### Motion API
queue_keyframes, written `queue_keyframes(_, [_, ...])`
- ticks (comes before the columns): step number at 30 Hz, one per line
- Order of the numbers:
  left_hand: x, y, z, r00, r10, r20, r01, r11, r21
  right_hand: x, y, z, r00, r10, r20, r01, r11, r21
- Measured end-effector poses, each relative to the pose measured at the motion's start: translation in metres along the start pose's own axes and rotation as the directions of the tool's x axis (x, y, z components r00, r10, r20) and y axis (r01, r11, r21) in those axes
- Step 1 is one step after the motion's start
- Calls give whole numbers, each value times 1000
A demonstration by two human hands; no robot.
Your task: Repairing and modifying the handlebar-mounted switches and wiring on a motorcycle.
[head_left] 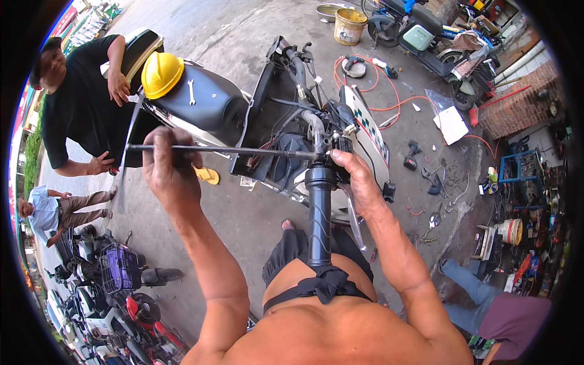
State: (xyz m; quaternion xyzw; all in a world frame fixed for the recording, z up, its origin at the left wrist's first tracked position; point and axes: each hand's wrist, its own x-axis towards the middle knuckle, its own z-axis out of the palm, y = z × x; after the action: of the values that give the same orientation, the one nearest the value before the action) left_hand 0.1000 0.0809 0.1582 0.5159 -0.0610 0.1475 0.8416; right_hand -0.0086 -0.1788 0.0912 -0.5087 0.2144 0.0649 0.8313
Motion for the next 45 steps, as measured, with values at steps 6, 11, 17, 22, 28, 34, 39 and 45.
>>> queue_keyframes(6, [-6,-3,-10,995,-71,67,75,995,-64,-1,10,6,865,-467,-184,374,844,-385])
queue_keyframes(11, [-10,-6,-9,996,-40,-76,35,998,-59,-6,-5,7,685,-726,65,596,507,-623])
queue_keyframes(17, [-12,9,2,978,-59,202,75,994,-73,-2,-14,1,624,-753,208,657,362,-662])
queue_keyframes(22, [-15,4,-13,984,-75,164,78,997,-15,14,-50,2,590,-529,611,790,221,-571])
queue_keyframes(28, [-12,-6,0,997,24,67,-29,997,68,27,-81,1,603,-226,765,797,148,-585])
queue_keyframes(34, [-23,12,10,991,-42,125,48,998,-45,30,-89,6,634,-137,761,772,171,-612])
queue_keyframes(39, [-24,-1,4,999,13,-32,-13,1000,10,32,-91,13,674,-98,732,737,157,-658])
queue_keyframes(45, [-20,5,5,981,104,-164,-91,992,87,36,-92,13,647,-95,756,760,159,-630])
